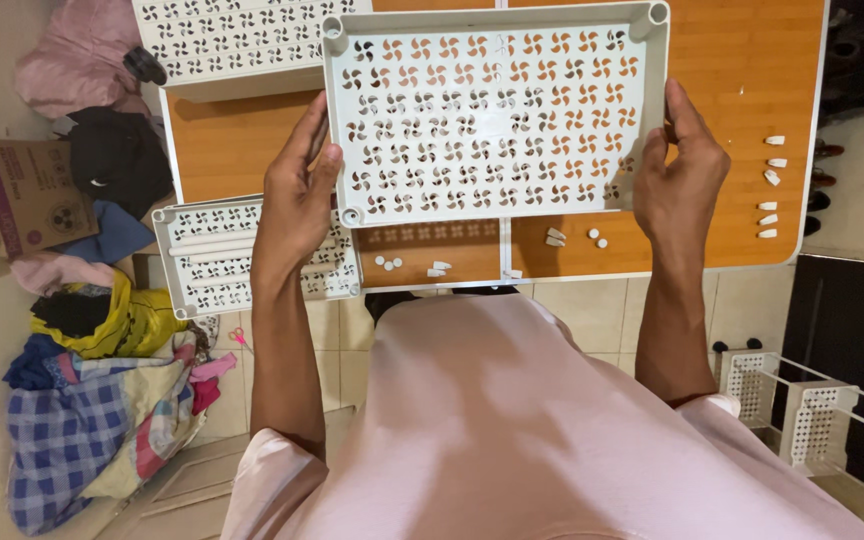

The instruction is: The person assembles a white plastic storage rack by inserting white cylindrical poles into perforated panels and securing them with small white connectors. The person repeatedly aligns and fits the poles and connectors to build the frame on a wooden table.

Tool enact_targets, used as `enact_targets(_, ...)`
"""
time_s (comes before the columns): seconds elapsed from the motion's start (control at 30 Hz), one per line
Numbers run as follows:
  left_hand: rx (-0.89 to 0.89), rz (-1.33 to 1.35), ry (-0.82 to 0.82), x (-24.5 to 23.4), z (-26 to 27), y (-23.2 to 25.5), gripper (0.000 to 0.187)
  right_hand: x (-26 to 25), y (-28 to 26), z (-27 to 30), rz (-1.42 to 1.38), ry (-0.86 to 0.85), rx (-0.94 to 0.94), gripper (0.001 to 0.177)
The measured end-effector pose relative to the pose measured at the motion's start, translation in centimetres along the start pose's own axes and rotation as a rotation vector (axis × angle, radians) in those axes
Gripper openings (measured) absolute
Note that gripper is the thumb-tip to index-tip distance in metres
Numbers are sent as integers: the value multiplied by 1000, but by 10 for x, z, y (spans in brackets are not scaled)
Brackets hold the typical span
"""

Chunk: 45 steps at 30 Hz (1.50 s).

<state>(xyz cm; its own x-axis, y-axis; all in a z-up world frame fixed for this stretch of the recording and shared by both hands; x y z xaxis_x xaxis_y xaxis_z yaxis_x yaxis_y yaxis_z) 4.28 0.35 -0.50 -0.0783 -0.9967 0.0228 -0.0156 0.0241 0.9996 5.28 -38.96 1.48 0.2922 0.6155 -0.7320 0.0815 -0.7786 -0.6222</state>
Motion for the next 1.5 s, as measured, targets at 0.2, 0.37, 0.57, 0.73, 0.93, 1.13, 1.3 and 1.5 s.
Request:
enact_targets(0.2,1,58,6,0,0,-1,54,0,1,0,-8,-8,64,44)
enact_targets(0.37,23,82,6,0,0,-1,53,1,-2,-1,-26,1,-3,44)
enact_targets(0.57,19,23,42,-2,3,-6,51,4,-4,-1,-29,9,-24,44)
enact_targets(0.73,8,0,59,-1,4,-5,49,4,-8,-1,-50,-10,16,44)
enact_targets(0.93,-9,-97,108,4,8,7,47,4,-11,4,-64,-28,-12,44)
enact_targets(1.13,107,-490,221,15,13,28,37,6,-6,10,-165,-67,-38,35)
enact_targets(1.3,96,-458,232,18,10,38,38,5,-6,11,-240,-105,61,44)
enact_targets(1.5,-129,-414,230,13,11,27,42,-10,-42,10,148,26,-121,41)
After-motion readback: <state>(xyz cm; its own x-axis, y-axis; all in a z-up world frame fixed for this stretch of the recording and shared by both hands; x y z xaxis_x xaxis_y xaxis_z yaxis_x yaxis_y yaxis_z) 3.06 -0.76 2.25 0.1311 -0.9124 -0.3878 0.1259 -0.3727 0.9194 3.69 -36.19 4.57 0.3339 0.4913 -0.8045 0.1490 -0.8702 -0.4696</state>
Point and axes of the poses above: each hand's wrist, its own z-axis away from the middle knuckle, its own x-axis out of the palm, y = z × x, the point moved 4 cm from there along -z, towards the middle knuckle, and after that the axes turned 6 degrees about z, right-handed, at the moved point
